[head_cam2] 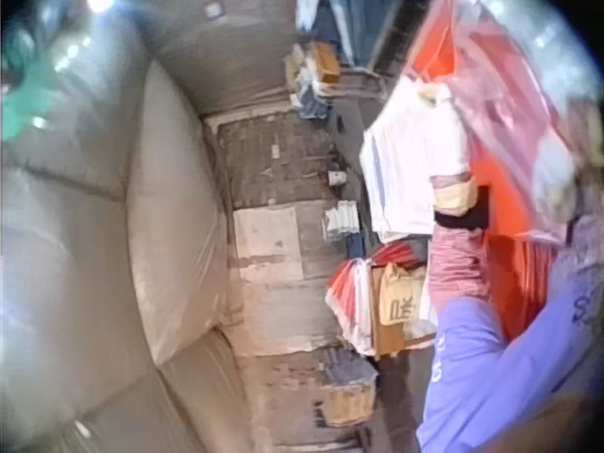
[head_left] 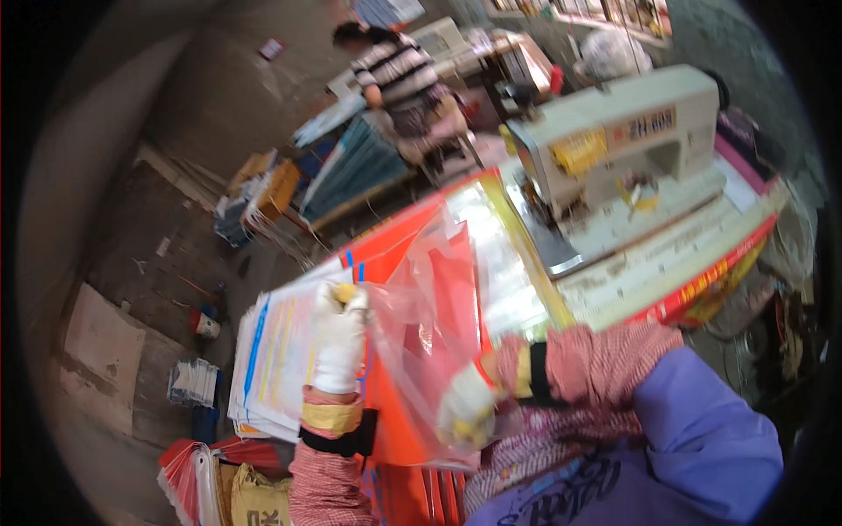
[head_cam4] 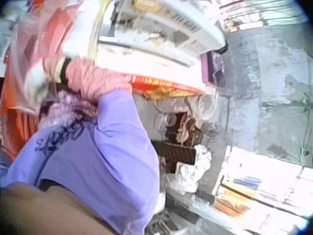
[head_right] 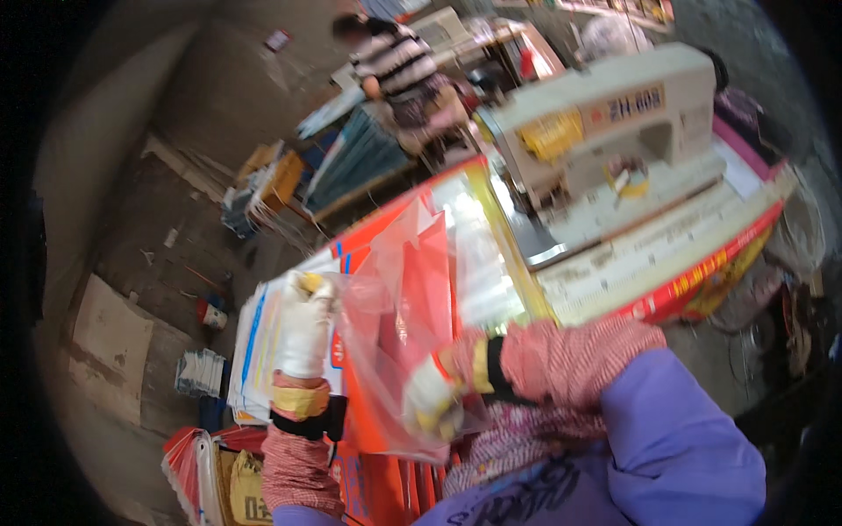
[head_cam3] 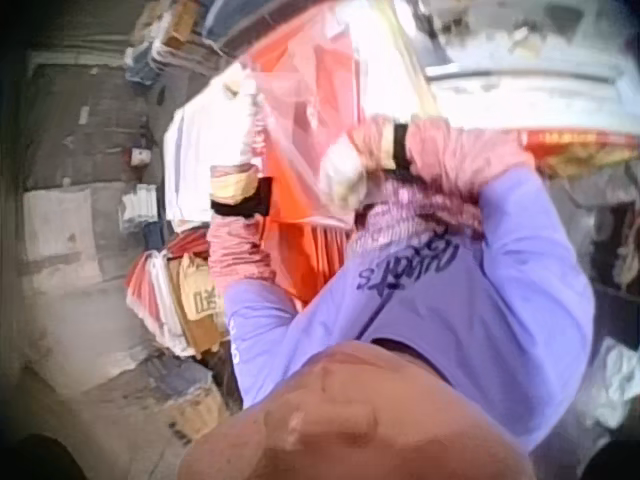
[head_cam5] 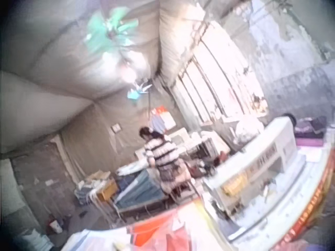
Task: Operating an industrial sewing machine to stitch and finish large printed plastic/woven fertilizer bags.
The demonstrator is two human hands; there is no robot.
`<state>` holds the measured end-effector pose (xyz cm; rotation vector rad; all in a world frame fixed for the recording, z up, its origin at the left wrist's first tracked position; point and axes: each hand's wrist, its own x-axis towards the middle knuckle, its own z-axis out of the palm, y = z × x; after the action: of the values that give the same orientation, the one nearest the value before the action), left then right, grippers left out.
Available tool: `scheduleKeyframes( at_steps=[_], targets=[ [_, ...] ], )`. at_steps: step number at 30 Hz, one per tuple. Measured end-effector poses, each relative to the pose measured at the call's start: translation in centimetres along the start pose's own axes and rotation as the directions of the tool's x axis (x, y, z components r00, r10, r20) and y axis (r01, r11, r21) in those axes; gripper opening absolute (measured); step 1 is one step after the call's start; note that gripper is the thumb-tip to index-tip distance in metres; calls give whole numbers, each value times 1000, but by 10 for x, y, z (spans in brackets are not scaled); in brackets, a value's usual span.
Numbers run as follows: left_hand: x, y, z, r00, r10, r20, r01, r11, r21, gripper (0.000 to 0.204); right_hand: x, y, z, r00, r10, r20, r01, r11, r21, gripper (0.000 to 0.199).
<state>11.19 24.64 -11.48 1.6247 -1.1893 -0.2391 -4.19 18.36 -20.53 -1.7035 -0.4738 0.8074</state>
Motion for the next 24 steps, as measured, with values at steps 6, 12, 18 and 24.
scheduleKeyframes(
  at_steps=[6, 12, 18, 24],
  targets=[
    [-87, 7, -13, 933, 34, 359, -171, 918, 358, 5, -57, 33, -98, 58, -261, -964, -689, 688, -228, 20],
    [-142, 35, 20, 15, -370, 929, -4, 929, 370, 6, -57, 62, -131, -126, 28, -992, -383, 921, 75, 25],
    [-13, 61, 37, 550, 127, 825, -518, 827, 218, 11, 1, 56, -106, -199, -155, -968, 53, 984, -169, 35],
    [82, 68, 116, 527, 434, 731, -779, -96, 619, 13, -27, 10, -52, 264, 95, -960, 170, 975, 143, 73]
  ],
)
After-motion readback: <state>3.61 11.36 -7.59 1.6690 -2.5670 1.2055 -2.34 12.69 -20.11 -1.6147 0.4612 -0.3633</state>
